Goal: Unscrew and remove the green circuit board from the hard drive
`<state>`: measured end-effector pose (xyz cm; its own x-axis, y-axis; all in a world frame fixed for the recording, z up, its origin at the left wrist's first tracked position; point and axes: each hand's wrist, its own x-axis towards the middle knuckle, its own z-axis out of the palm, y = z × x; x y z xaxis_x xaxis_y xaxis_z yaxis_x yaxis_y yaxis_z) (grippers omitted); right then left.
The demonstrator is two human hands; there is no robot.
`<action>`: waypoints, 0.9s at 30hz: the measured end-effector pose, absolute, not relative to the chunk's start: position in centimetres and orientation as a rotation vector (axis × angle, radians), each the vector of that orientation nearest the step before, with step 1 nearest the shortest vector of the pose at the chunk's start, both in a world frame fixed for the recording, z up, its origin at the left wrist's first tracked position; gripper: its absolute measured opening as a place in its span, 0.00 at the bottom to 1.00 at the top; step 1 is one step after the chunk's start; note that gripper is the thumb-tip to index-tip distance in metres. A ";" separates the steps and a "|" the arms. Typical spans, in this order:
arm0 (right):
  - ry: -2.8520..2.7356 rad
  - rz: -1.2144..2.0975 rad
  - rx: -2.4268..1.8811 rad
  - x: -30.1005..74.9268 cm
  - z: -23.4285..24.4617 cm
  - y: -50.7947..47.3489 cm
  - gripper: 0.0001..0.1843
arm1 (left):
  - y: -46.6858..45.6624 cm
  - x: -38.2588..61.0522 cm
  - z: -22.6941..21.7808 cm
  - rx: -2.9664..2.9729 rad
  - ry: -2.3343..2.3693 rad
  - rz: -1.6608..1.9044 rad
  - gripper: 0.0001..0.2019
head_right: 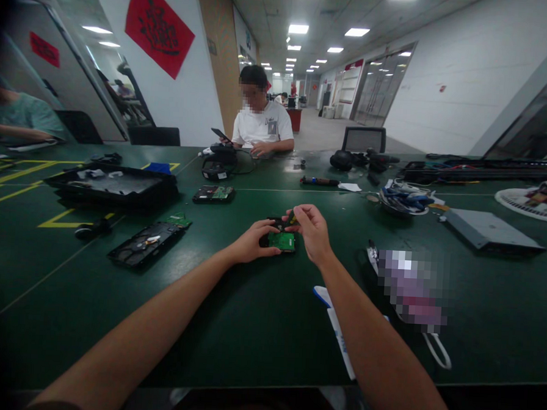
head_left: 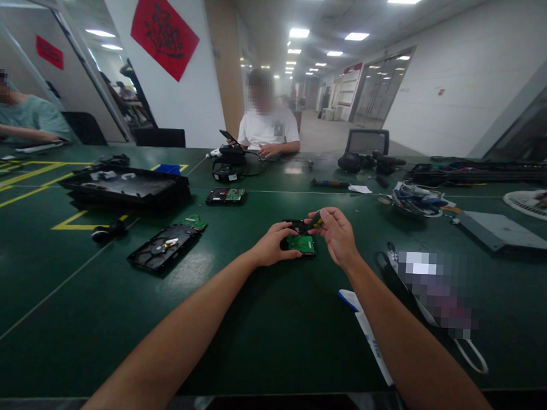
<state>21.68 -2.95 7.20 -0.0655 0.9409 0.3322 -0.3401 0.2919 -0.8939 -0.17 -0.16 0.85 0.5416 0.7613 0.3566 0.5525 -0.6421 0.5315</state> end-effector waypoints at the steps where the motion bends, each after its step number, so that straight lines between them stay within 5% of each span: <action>1: -1.196 1.180 -0.679 21.7 7.2 -2.9 0.15 | -0.1 -0.2 0.8 2.423 1.081 0.818 0.34; 27: -1.183 1.163 -0.712 21.6 7.1 -2.9 0.17 | -0.3 -0.1 1.1 2.416 1.088 0.812 0.33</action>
<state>21.61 -2.87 7.14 -0.0406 0.9451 0.3242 -0.3080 0.2968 -0.9039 -0.15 -0.32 1.12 0.5363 0.7673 0.3515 0.5551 -0.6344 0.5380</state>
